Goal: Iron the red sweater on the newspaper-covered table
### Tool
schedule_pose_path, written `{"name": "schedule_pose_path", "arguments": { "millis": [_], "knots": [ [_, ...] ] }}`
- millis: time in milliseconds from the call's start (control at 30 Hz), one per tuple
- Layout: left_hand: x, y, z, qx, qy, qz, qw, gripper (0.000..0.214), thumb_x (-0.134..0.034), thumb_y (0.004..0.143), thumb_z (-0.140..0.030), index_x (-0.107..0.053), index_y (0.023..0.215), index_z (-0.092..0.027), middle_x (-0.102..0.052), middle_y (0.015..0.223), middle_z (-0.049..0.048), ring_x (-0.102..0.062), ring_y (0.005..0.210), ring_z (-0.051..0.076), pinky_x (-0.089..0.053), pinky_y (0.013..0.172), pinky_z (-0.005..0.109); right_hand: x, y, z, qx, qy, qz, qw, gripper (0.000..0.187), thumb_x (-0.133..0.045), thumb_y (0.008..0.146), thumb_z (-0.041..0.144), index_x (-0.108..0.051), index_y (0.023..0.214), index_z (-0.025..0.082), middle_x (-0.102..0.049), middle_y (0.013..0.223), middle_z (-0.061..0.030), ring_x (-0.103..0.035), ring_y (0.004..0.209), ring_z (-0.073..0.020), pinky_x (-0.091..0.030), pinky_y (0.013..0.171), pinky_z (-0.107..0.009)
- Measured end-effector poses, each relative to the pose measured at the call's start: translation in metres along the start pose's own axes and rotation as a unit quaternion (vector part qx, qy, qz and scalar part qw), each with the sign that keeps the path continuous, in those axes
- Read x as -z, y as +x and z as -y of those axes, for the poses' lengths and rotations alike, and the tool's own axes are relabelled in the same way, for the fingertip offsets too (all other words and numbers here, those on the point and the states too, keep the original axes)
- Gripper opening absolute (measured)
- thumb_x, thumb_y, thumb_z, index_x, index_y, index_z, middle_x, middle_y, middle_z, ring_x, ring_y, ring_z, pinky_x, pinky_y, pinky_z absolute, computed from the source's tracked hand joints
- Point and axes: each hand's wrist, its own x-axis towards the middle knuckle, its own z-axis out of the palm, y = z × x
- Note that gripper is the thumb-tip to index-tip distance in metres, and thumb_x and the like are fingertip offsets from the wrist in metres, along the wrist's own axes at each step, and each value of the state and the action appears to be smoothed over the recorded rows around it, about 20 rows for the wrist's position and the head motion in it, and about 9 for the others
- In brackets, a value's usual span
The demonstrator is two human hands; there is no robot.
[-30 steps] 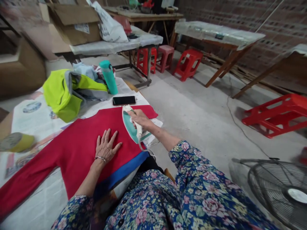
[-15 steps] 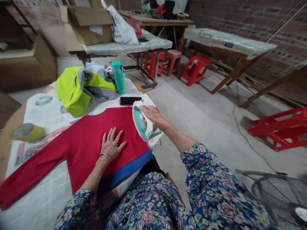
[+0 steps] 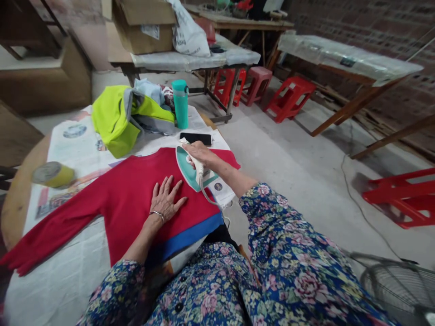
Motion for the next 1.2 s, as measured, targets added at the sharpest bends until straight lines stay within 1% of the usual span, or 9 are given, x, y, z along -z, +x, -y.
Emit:
{"name": "schedule_pose_path", "arguments": {
  "millis": [133, 267, 400, 567, 667, 767, 967, 1100, 1200],
  "knots": [
    [-0.001, 0.001, -0.001, -0.003, 0.000, -0.005, 1.000, 0.064, -0.060, 0.103, -0.054, -0.055, 0.162, -0.033, -0.042, 0.176, 0.0102, -0.039, 0.162, 0.036, -0.031, 0.132, 0.061, 0.016, -0.021, -0.013, -0.024, 0.010, -0.040, 0.999, 0.038, -0.067, 0.106, 0.044, -0.053, 0.078, 0.023, -0.052, 0.054, 0.0053, -0.044, 0.037, -0.0077, -0.040, 0.037, -0.019],
    [-0.005, 0.000, -0.001, -0.003, 0.001, -0.019, 1.000, 0.063, -0.060, 0.102, -0.055, -0.055, 0.162, -0.033, -0.041, 0.177, 0.0099, -0.039, 0.162, 0.036, -0.031, 0.132, 0.061, 0.025, -0.035, -0.023, -0.042, -0.005, -0.077, 0.996, 0.033, -0.061, 0.108, 0.042, -0.053, 0.082, 0.023, -0.054, 0.057, 0.0043, -0.045, 0.038, -0.0086, -0.041, 0.037, -0.021],
    [-0.008, -0.001, -0.001, -0.014, 0.001, -0.029, 0.999, 0.064, -0.060, 0.102, -0.054, -0.055, 0.162, -0.031, -0.046, 0.174, 0.0104, -0.040, 0.162, 0.037, -0.031, 0.132, 0.062, 0.022, -0.034, -0.021, -0.020, -0.021, -0.039, 0.999, 0.032, -0.061, 0.107, 0.042, -0.053, 0.083, 0.024, -0.054, 0.058, 0.0047, -0.044, 0.038, -0.0085, -0.040, 0.037, -0.021],
    [-0.013, -0.004, -0.002, -0.026, -0.001, -0.028, 0.999, 0.064, -0.057, 0.104, -0.050, -0.054, 0.163, -0.025, -0.054, 0.167, 0.0134, -0.047, 0.157, 0.035, -0.030, 0.133, 0.062, 0.014, -0.013, 0.000, 0.041, -0.084, 0.054, 0.994, 0.037, -0.065, 0.107, 0.039, -0.053, 0.076, 0.022, -0.053, 0.056, 0.0054, -0.046, 0.037, -0.0081, -0.038, 0.037, -0.020],
    [-0.014, -0.006, -0.003, -0.034, -0.007, -0.027, 0.999, 0.065, -0.058, 0.104, -0.050, -0.055, 0.162, -0.022, -0.054, 0.167, 0.0151, -0.049, 0.155, 0.035, -0.032, 0.132, 0.061, 0.009, 0.009, 0.010, 0.077, -0.148, 0.125, 0.978, 0.040, -0.071, 0.104, 0.038, -0.054, 0.072, 0.021, -0.053, 0.053, 0.0059, -0.046, 0.036, -0.0077, -0.036, 0.036, -0.020],
    [-0.015, -0.008, -0.005, -0.036, -0.013, -0.031, 0.999, 0.065, -0.058, 0.104, -0.050, -0.055, 0.162, -0.021, -0.055, 0.167, 0.0156, -0.050, 0.155, 0.035, -0.034, 0.132, 0.061, 0.001, 0.036, 0.013, 0.089, -0.179, 0.163, 0.966, 0.042, -0.079, 0.098, 0.045, -0.055, 0.074, 0.021, -0.051, 0.050, 0.0076, -0.044, 0.035, -0.0075, -0.034, 0.034, -0.019],
    [-0.013, -0.010, -0.006, -0.032, -0.022, -0.032, 0.999, 0.064, -0.058, 0.103, -0.050, -0.056, 0.161, -0.022, -0.055, 0.167, 0.0154, -0.050, 0.155, 0.036, -0.034, 0.131, 0.063, -0.027, 0.076, 0.034, 0.110, -0.186, 0.177, 0.960, 0.041, -0.076, 0.100, 0.047, -0.052, 0.079, 0.022, -0.050, 0.051, 0.0086, -0.044, 0.038, -0.0073, -0.037, 0.038, -0.018],
    [-0.012, -0.010, -0.004, -0.031, -0.016, -0.036, 0.999, 0.064, -0.060, 0.103, -0.049, -0.056, 0.161, -0.024, -0.056, 0.166, 0.0143, -0.050, 0.155, 0.035, -0.034, 0.132, 0.062, -0.038, 0.077, 0.056, 0.135, -0.277, 0.168, 0.936, 0.033, -0.072, 0.104, 0.034, -0.054, 0.079, 0.021, -0.054, 0.053, 0.0073, -0.047, 0.042, -0.0085, -0.037, 0.044, -0.020],
    [-0.012, -0.009, -0.004, -0.034, -0.005, -0.036, 0.999, 0.064, -0.059, 0.103, -0.049, -0.056, 0.161, -0.022, -0.055, 0.166, 0.0145, -0.049, 0.156, 0.034, -0.033, 0.133, 0.059, -0.039, 0.067, 0.056, 0.190, -0.358, 0.107, 0.908, 0.037, -0.075, 0.099, 0.027, -0.053, 0.071, 0.020, -0.055, 0.055, 0.0054, -0.052, 0.051, -0.0097, -0.036, 0.050, -0.021]
  ]
}}
